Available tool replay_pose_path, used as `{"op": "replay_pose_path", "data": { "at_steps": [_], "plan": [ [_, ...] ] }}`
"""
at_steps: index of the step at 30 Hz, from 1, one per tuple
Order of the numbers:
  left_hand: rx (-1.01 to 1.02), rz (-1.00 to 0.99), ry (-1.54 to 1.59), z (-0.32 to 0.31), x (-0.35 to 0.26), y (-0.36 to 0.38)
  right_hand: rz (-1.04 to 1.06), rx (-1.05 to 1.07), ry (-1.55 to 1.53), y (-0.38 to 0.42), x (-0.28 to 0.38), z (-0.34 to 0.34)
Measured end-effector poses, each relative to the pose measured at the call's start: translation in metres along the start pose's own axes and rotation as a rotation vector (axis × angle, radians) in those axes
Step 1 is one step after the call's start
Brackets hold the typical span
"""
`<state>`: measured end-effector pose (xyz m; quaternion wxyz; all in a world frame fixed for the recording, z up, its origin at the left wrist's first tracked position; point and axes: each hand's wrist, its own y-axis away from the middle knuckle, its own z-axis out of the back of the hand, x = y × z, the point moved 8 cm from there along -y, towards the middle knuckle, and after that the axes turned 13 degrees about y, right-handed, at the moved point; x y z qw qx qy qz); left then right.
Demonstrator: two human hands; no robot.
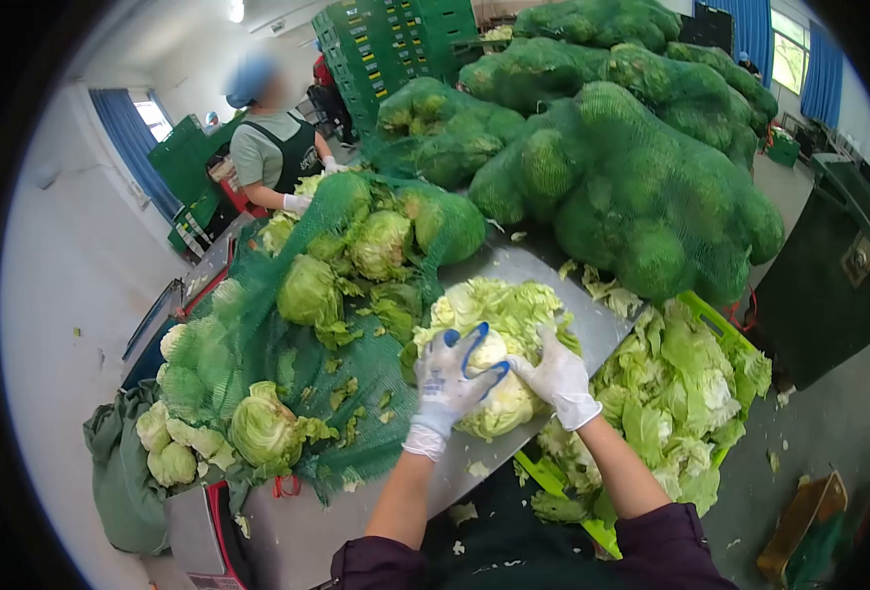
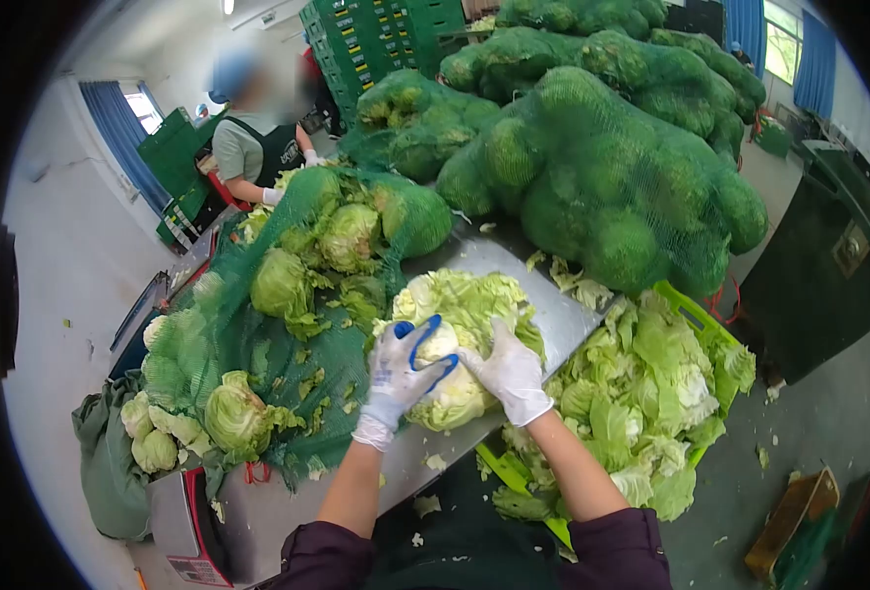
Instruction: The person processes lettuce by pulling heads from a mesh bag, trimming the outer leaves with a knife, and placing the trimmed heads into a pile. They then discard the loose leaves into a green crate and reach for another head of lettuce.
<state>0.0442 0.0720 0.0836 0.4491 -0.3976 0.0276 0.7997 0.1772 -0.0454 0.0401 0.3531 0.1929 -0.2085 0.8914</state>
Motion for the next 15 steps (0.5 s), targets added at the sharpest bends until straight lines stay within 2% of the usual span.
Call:
{"op": "replay_pose_path", "data": {
  "at_steps": [1, 3, 5, 8, 9, 11, 13, 14, 15],
  "plan": [
    [-0.027, 0.002, 0.014, -0.005, 0.002, -0.001, 0.012, -0.015, 0.002, -0.007, 0.0, 0.004],
    [-0.077, -0.103, 0.021, -0.009, 0.003, -0.003, -0.084, 0.281, 0.067, -0.016, -0.011, -0.014],
    [-0.066, -0.089, 0.158, -0.014, 0.013, -0.004, -0.042, 0.25, 0.063, -0.024, -0.009, -0.017],
    [-0.103, -0.091, 0.234, -0.014, 0.013, -0.006, -0.045, 0.315, 0.132, -0.033, -0.008, -0.023],
    [-0.102, -0.089, 0.237, -0.015, 0.011, -0.004, -0.052, 0.243, 0.128, -0.036, -0.008, -0.021],
    [-0.14, -0.197, 0.106, -0.012, -0.011, 0.002, -0.054, 0.166, 0.126, -0.048, -0.022, -0.034],
    [-0.193, -0.244, 0.016, -0.009, -0.03, 0.022, 0.144, 0.082, 0.124, -0.064, -0.035, -0.066],
    [-0.191, -0.254, 0.017, -0.006, -0.031, 0.028, 0.08, 0.173, 0.096, -0.068, -0.037, -0.072],
    [-0.197, -0.258, 0.024, -0.004, -0.031, 0.034, 0.102, 0.172, 0.094, -0.069, -0.035, -0.08]
  ]
}}
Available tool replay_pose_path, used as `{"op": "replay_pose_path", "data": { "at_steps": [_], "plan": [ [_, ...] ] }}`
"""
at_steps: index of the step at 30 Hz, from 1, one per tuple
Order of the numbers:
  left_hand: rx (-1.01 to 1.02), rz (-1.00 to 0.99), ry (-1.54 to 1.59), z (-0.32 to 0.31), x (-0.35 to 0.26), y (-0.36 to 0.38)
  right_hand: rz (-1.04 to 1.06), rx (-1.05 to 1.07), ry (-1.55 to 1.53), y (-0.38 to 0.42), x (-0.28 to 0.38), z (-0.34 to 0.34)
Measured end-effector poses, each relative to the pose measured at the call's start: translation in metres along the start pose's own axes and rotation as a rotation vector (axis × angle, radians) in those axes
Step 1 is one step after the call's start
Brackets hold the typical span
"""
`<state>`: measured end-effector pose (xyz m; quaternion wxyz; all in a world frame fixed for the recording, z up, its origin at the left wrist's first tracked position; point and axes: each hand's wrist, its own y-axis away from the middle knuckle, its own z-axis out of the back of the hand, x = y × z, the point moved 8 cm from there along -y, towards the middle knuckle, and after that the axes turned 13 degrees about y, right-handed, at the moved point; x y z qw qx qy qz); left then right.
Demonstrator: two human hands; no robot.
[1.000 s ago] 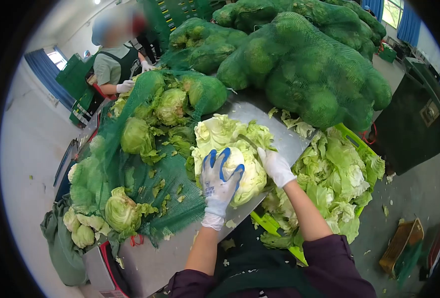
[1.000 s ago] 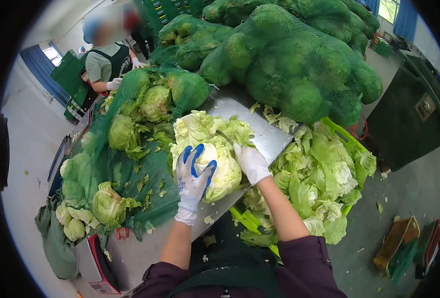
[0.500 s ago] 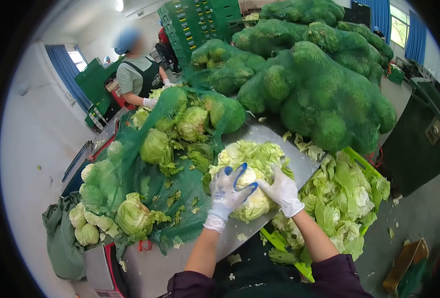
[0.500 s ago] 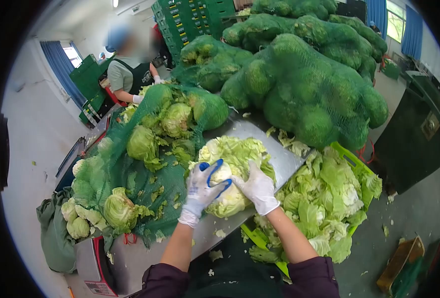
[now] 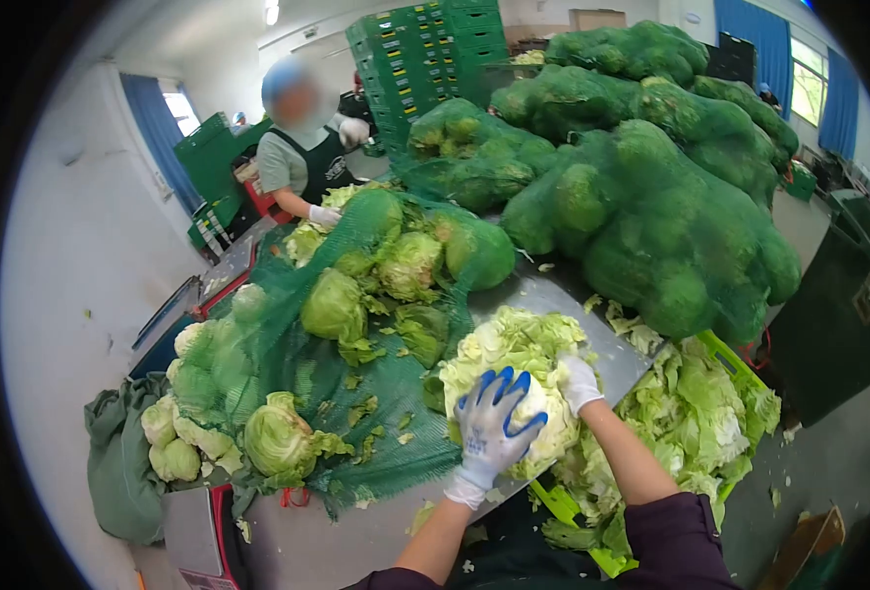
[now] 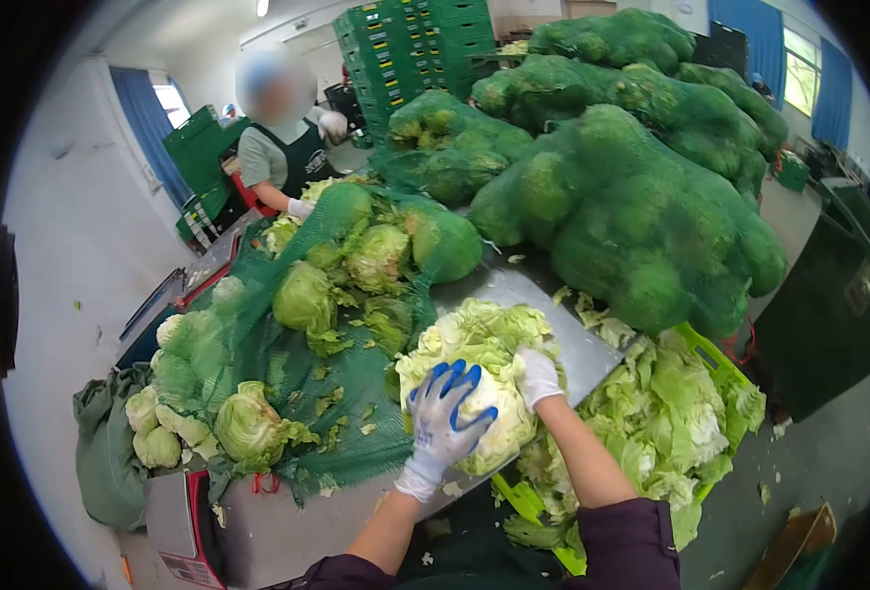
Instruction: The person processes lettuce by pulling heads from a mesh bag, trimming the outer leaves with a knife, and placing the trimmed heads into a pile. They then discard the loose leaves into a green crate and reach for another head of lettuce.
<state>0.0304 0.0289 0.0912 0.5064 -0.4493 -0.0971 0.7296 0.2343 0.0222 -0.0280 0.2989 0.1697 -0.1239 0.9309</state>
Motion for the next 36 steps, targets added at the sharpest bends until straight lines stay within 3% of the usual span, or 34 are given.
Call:
{"op": "replay_pose_path", "data": {
  "at_steps": [2, 4, 5, 7, 9, 10, 12, 14, 16, 17, 18, 20, 21, 22, 24, 26, 27, 32, 36],
  "plan": [
    [-0.05, 0.029, 0.015, 0.006, 0.009, 0.002, -0.062, -0.071, 0.062, -0.003, -0.012, -0.022],
    [-0.14, 0.057, 0.218, 0.015, 0.034, 0.008, -0.033, 0.024, 0.186, -0.001, -0.005, -0.022],
    [-0.197, 0.126, 0.469, 0.012, 0.059, 0.011, -0.118, -0.054, 0.068, 0.004, -0.002, 0.003],
    [-0.296, 0.185, 0.492, 0.019, 0.082, 0.023, -0.2, -0.33, -0.049, 0.025, 0.004, 0.051],
    [-0.375, 0.189, 0.463, 0.024, 0.09, 0.039, -0.258, -0.3, -0.203, 0.066, 0.014, 0.073],
    [-0.443, 0.296, 0.65, 0.019, 0.104, 0.051, -0.31, -0.281, -0.36, 0.087, 0.017, 0.074],
    [-0.553, 0.36, 0.663, 0.014, 0.118, 0.064, -0.506, 0.066, -0.727, 0.13, 0.041, 0.047],
    [-0.563, 0.386, 0.618, 0.015, 0.104, 0.067, -0.322, -0.165, -0.686, 0.138, 0.061, 0.029],
    [-0.578, 0.367, 0.571, 0.024, 0.071, 0.061, -0.312, 0.069, -0.795, 0.117, 0.05, 0.026],
    [-0.581, 0.361, 0.538, 0.022, 0.065, 0.068, -0.237, 0.086, -0.758, 0.104, 0.047, 0.042],
    [-0.571, 0.357, 0.539, 0.03, 0.057, 0.068, -0.189, 0.126, -0.974, 0.094, 0.046, 0.049],
    [-0.15, 0.288, 0.171, 0.036, 0.02, 0.053, -0.057, 0.242, -0.819, 0.067, 0.019, 0.038],
    [-0.048, 0.222, 0.073, 0.037, 0.011, 0.043, -0.065, 0.239, -0.818, 0.063, 0.013, 0.035],
    [-0.043, 0.223, 0.077, 0.041, 0.009, 0.032, -0.004, 0.201, -0.68, 0.061, 0.011, 0.039],
    [-0.05, -0.087, -0.13, 0.044, -0.018, 0.001, 0.059, 0.165, -0.54, 0.062, 0.015, 0.043],
    [-0.015, -0.079, -0.054, 0.02, 0.004, -0.017, -0.043, -0.015, -0.031, 0.076, 0.024, 0.061],
    [-0.047, -0.046, 0.019, 0.011, 0.017, -0.018, -0.105, -0.007, 0.05, 0.084, 0.029, 0.064],
    [-0.167, 0.036, 0.026, -0.004, 0.008, -0.018, -0.131, -0.06, 0.093, 0.104, 0.056, 0.08],
    [-0.142, -0.085, -0.179, -0.014, -0.017, -0.02, -0.178, -0.057, 0.218, 0.088, 0.032, 0.069]
  ]
}}
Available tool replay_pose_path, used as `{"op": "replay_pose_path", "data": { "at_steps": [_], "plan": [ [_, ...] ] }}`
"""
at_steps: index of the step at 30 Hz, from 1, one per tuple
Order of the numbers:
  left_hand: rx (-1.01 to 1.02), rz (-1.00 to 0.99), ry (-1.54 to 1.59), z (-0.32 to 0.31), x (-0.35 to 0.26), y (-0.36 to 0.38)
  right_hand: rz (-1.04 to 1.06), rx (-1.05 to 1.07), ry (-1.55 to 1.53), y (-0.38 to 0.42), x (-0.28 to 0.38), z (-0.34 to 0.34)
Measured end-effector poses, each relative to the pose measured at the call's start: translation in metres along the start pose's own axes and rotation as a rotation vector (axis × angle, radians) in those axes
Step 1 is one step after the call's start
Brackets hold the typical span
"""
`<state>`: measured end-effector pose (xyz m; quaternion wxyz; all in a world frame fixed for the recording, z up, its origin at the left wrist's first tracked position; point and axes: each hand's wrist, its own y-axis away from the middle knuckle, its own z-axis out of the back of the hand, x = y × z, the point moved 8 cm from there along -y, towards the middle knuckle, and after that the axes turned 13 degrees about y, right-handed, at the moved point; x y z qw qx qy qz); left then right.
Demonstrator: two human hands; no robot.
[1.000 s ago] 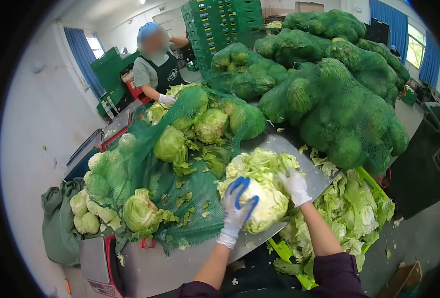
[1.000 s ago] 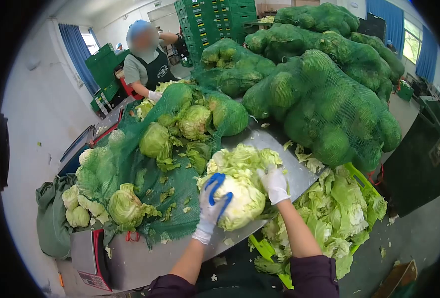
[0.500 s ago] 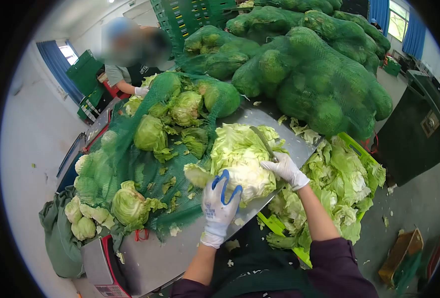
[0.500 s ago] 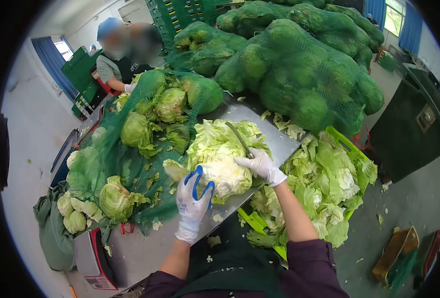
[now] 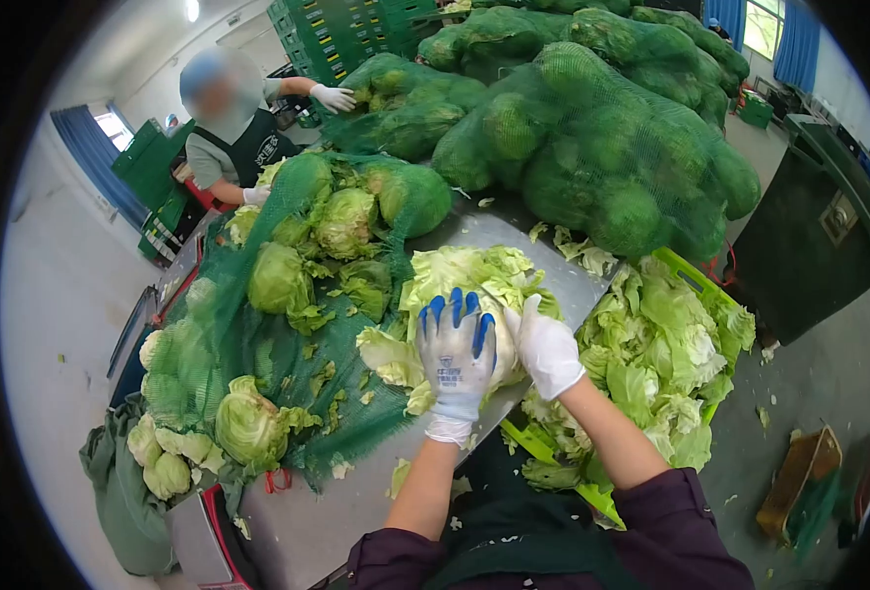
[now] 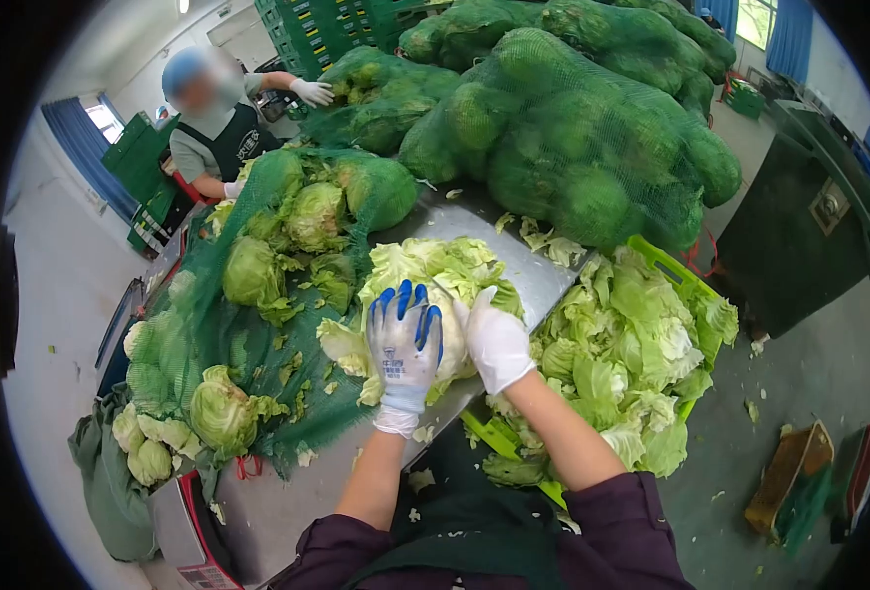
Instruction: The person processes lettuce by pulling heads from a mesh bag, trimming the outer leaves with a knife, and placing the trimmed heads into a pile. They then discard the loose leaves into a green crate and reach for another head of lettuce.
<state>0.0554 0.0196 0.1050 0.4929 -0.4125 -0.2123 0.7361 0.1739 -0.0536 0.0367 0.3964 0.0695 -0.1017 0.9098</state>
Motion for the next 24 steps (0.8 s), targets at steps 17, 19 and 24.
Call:
{"op": "replay_pose_path", "data": {
  "at_steps": [17, 19, 24],
  "plan": [
    [-0.056, 0.118, 0.203, 0.053, 0.039, 0.059, -0.26, 0.058, -0.327, -0.039, -0.088, -0.039],
    [-0.01, 0.142, 0.239, 0.058, 0.041, 0.05, -0.331, -0.007, -0.512, -0.01, -0.08, -0.011],
    [0.065, -0.031, 0.187, 0.055, 0.04, 0.002, -0.133, 0.039, -0.843, 0.081, 0.001, -0.025]
  ]
}}
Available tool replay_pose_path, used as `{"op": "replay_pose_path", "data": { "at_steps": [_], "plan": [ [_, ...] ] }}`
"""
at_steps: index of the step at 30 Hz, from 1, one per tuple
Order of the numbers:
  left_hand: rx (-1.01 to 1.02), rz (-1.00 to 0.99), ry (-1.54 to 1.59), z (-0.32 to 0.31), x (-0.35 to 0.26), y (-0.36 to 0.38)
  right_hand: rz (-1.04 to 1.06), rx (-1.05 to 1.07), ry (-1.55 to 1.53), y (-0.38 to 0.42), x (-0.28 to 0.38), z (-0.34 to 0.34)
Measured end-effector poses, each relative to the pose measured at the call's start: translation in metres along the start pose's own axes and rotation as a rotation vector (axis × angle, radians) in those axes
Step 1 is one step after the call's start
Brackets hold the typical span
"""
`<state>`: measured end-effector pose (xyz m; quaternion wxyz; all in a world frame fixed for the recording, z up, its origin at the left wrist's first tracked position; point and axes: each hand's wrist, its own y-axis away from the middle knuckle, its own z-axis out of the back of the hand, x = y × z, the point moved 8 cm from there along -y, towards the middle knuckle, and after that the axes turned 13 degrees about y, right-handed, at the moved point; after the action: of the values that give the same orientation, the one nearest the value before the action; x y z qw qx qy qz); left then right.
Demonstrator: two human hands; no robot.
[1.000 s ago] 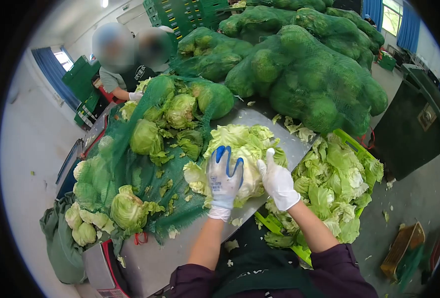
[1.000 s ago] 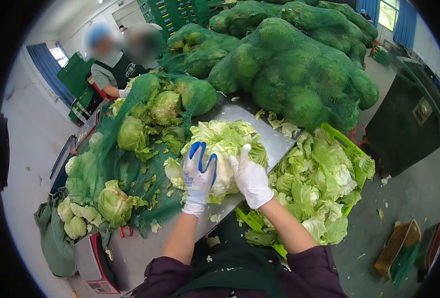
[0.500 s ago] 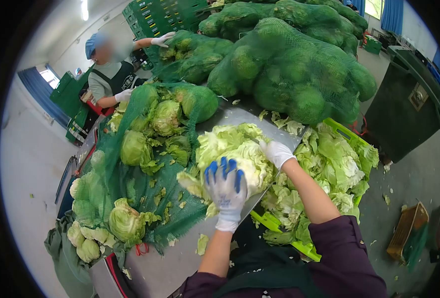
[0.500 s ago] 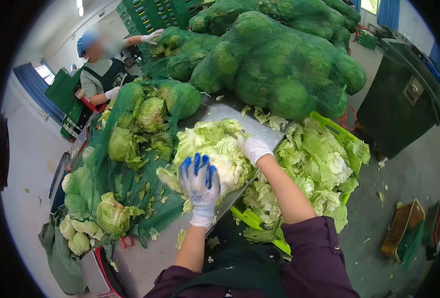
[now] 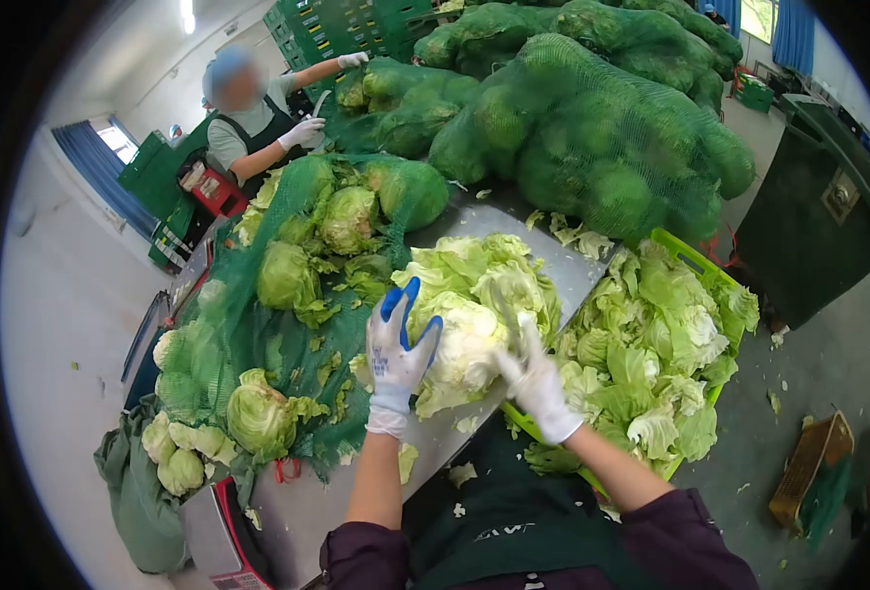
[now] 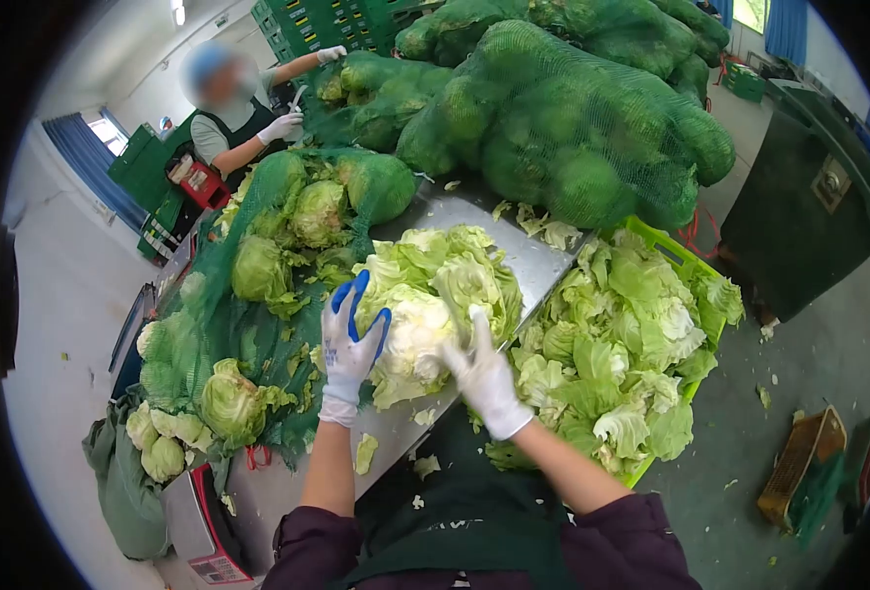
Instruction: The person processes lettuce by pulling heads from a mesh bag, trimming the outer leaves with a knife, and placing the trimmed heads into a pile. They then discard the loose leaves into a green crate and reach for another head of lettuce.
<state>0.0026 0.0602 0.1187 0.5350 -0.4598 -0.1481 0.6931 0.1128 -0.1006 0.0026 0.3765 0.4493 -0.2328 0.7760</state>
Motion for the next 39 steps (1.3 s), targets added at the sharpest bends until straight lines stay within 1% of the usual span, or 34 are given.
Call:
{"op": "replay_pose_path", "data": {
  "at_steps": [1, 3, 4, 6, 7, 8, 10, 11, 12, 14, 15, 16, 18, 19, 20, 22, 23, 24, 26, 27, 28, 30, 31, 33, 34, 36, 38, 39],
  "plan": [
    [-0.001, -0.006, 0.001, -0.006, 0.005, -0.006, 0.003, -0.006, -0.001, 0.001, 0.0, -0.009],
    [0.192, 0.225, -0.024, -0.031, 0.039, -0.004, -0.034, -0.126, -0.06, 0.003, -0.005, -0.013],
    [0.195, 0.227, -0.029, -0.033, 0.047, -0.002, -0.035, -0.123, -0.064, 0.0, -0.009, -0.02],
    [0.15, 0.45, 0.33, -0.037, 0.08, 0.004, 0.154, -0.294, 0.057, -0.012, 0.0, -0.018],
    [0.055, 0.433, 0.308, -0.03, 0.087, 0.01, 0.192, -0.334, 0.042, -0.018, 0.009, -0.015],
    [0.055, 0.43, 0.304, -0.034, 0.095, 0.017, 0.23, -0.374, 0.03, -0.023, 0.017, -0.013],
    [-0.198, 0.602, 0.386, -0.031, 0.111, 0.031, 0.049, -0.119, 0.08, -0.052, 0.02, -0.01],
    [-0.277, 0.614, 0.384, -0.028, 0.104, 0.035, 0.062, -0.099, 0.049, -0.07, 0.02, -0.007],
    [-0.268, 0.614, 0.385, -0.03, 0.098, 0.038, 0.055, -0.103, 0.048, -0.085, 0.013, -0.004],
    [-0.278, 0.492, 0.414, -0.029, 0.081, 0.037, 0.212, -0.062, -0.001, -0.114, 0.005, -0.005],
    [-0.194, 0.468, 0.271, -0.024, 0.063, 0.032, 0.22, -0.013, -0.071, -0.125, -0.005, -0.008],
    [-0.193, 0.462, 0.277, -0.013, 0.041, 0.02, 0.222, -0.022, -0.068, -0.125, -0.008, -0.002],
    [0.281, 0.644, -0.195, -0.013, 0.01, 0.007, 0.267, -0.019, 0.03, -0.117, -0.011, 0.003],
    [0.408, 0.578, -0.27, -0.014, 0.003, -0.006, 0.236, -0.015, 0.196, -0.109, -0.009, 0.007],
    [0.418, 0.576, -0.266, -0.017, 0.008, -0.012, 0.226, -0.019, 0.197, -0.099, -0.005, 0.011],
    [0.144, -0.062, -0.292, -0.016, -0.025, -0.038, 0.004, 0.043, 0.366, -0.076, -0.003, 0.016],
    [0.111, -0.052, -0.044, -0.031, -0.01, -0.042, 0.085, -0.126, 0.338, -0.063, 0.0, 0.02],
    [0.114, -0.053, -0.042, -0.044, 0.0, -0.042, 0.081, -0.128, 0.337, -0.055, 0.0, 0.017],
    [0.309, 0.248, 0.075, -0.078, 0.035, -0.035, -0.026, -0.111, 0.37, -0.045, -0.005, 0.013],
    [0.346, 0.3, 0.013, -0.082, 0.035, -0.035, -0.056, -0.094, 0.4, -0.043, -0.007, 0.011],
    [0.355, 0.299, 0.014, -0.082, 0.025, -0.033, -0.065, -0.095, 0.398, -0.043, -0.008, 0.01],
    [0.272, 0.209, -0.166, -0.074, 0.0, -0.028, -0.091, -0.056, 0.384, -0.047, -0.01, 0.004],
    [0.201, 0.107, -0.16, -0.071, -0.014, -0.025, -0.093, -0.056, 0.377, -0.048, -0.011, 0.003],
    [0.155, 0.071, -0.236, -0.071, -0.024, -0.015, -0.041, -0.149, 0.396, -0.046, -0.007, 0.008],
    [0.133, 0.054, -0.279, -0.07, -0.025, -0.011, -0.045, -0.143, 0.394, -0.043, -0.006, 0.005],
    [0.123, 0.055, -0.29, -0.07, -0.025, -0.01, -0.048, -0.18, 0.422, -0.034, 0.0, 0.008],
    [0.113, 0.05, -0.29, -0.072, -0.027, -0.01, -0.064, -0.159, 0.43, -0.033, 0.008, 0.015],
    [0.134, 0.12, -0.278, -0.074, -0.023, -0.01, -0.075, -0.139, 0.431, -0.035, 0.01, 0.016]
  ]
}}
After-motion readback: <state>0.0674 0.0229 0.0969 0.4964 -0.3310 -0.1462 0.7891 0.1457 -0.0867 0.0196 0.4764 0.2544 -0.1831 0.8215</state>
